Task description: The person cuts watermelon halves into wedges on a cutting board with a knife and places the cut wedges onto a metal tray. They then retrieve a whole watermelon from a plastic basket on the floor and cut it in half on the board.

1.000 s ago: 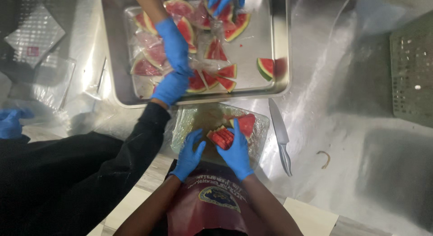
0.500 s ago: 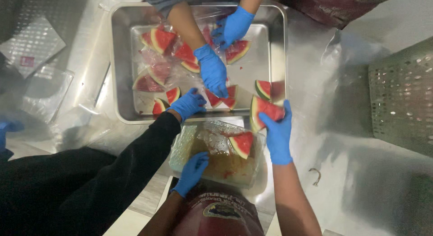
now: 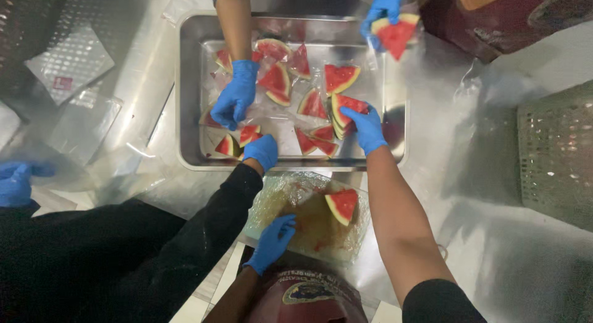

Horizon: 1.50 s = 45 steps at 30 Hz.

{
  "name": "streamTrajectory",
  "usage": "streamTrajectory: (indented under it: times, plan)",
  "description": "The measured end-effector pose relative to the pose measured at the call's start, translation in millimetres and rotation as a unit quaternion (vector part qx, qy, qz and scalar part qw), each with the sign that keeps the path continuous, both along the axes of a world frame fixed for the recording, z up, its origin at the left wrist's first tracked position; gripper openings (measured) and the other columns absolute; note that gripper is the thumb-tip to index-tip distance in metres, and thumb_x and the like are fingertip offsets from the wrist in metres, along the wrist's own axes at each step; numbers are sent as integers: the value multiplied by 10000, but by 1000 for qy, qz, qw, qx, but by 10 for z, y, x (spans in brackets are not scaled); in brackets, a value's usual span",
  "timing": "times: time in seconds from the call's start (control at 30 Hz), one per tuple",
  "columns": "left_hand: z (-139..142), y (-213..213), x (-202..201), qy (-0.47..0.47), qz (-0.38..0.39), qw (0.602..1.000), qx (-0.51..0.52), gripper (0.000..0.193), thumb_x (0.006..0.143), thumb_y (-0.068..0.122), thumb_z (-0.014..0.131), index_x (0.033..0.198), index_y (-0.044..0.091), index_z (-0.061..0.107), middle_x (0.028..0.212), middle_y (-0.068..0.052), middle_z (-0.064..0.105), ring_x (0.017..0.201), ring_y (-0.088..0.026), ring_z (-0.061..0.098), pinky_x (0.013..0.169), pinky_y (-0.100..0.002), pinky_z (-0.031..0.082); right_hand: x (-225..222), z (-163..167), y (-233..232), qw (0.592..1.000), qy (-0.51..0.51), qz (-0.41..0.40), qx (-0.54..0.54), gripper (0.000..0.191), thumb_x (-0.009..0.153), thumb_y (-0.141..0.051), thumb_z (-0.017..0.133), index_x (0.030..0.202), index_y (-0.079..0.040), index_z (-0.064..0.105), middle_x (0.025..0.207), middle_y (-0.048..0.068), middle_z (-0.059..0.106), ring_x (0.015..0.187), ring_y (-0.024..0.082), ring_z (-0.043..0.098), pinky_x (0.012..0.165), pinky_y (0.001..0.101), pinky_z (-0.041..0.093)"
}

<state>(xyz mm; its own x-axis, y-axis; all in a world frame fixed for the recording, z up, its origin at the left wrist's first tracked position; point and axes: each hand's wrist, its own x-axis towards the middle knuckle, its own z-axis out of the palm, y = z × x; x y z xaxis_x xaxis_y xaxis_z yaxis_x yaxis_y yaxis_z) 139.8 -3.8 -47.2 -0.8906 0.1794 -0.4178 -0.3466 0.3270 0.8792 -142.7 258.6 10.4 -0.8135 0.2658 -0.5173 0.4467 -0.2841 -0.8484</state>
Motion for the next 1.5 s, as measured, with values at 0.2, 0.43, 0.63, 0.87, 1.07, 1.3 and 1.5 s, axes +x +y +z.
streamTrajectory:
  times: [0.2, 0.43, 0.63, 0.87, 1.07, 1.3, 1.5]
  plan:
    - [0, 54, -4, 5, -4, 1000, 28, 412, 930, 142, 683, 1340, 121, 640, 1117, -47, 751, 918, -140, 707, 846, -296, 579, 288, 135, 564, 997, -80, 0, 20, 912, 833, -233, 822, 1581, -147, 307, 1134, 100, 615, 1018, 178, 646, 877, 395, 513]
    - [63, 122, -18, 24, -24, 999, 8, 402, 946, 153, 668, 1341, 91, 632, 1127, -64, 739, 961, -138, 697, 868, -300, 565, 2114, -126, 693, 971, 73, 77, 214, 487, 922, -229, 814, 1336, -28, 654, 1174, 133, 720, 1013, 208, 693, 877, 353, 584]
    - [71, 249, -8, 46, -35, 998, -32, 357, 953, 188, 682, 1296, 91, 666, 1073, -60, 752, 913, -140, 707, 830, -309, 579, 2579, -272, 65, 793, -36, 310, 524, 1056, 584, -437, 941, 1495, -197, 466, 1343, 217, 477, 1168, 454, 557, 927, 527, 504]
    - [95, 278, 128, 48, -5, 999, 17, 377, 979, 162, 672, 1345, 77, 651, 1080, -59, 729, 956, -134, 671, 894, -299, 554, 2546, -277, 14, 773, -1, 333, 540, 709, 701, -219, 835, 1362, -139, 592, 1334, 250, 492, 1136, 456, 579, 954, 512, 522]
    - [169, 203, 273, 38, 38, 997, 48, 364, 985, 143, 663, 1340, 68, 638, 1108, -56, 729, 996, -127, 673, 916, -300, 550, 2575, -251, 216, 863, 38, 283, 417, 685, 635, -156, 869, 1274, -111, 624, 1238, 231, 519, 1137, 422, 583, 978, 469, 517]
    - [127, 119, 272, 43, 40, 996, 74, 374, 978, 132, 660, 1344, 59, 632, 1148, -60, 724, 1015, -138, 672, 903, -298, 550, 2405, 271, 606, 960, -21, 258, 110, 676, 675, -131, 830, 1316, -127, 615, 1193, 67, 654, 943, 193, 701, 777, 334, 600]
    - [65, -10, 253, 53, -2, 997, 54, 351, 963, 131, 670, 1307, 65, 647, 1146, -54, 737, 1015, -138, 711, 882, -294, 573, 1070, 479, 643, 882, 116, 227, 396, 726, 672, -260, 926, 1307, -63, 634, 1147, 130, 707, 1043, 270, 703, 904, 368, 574]
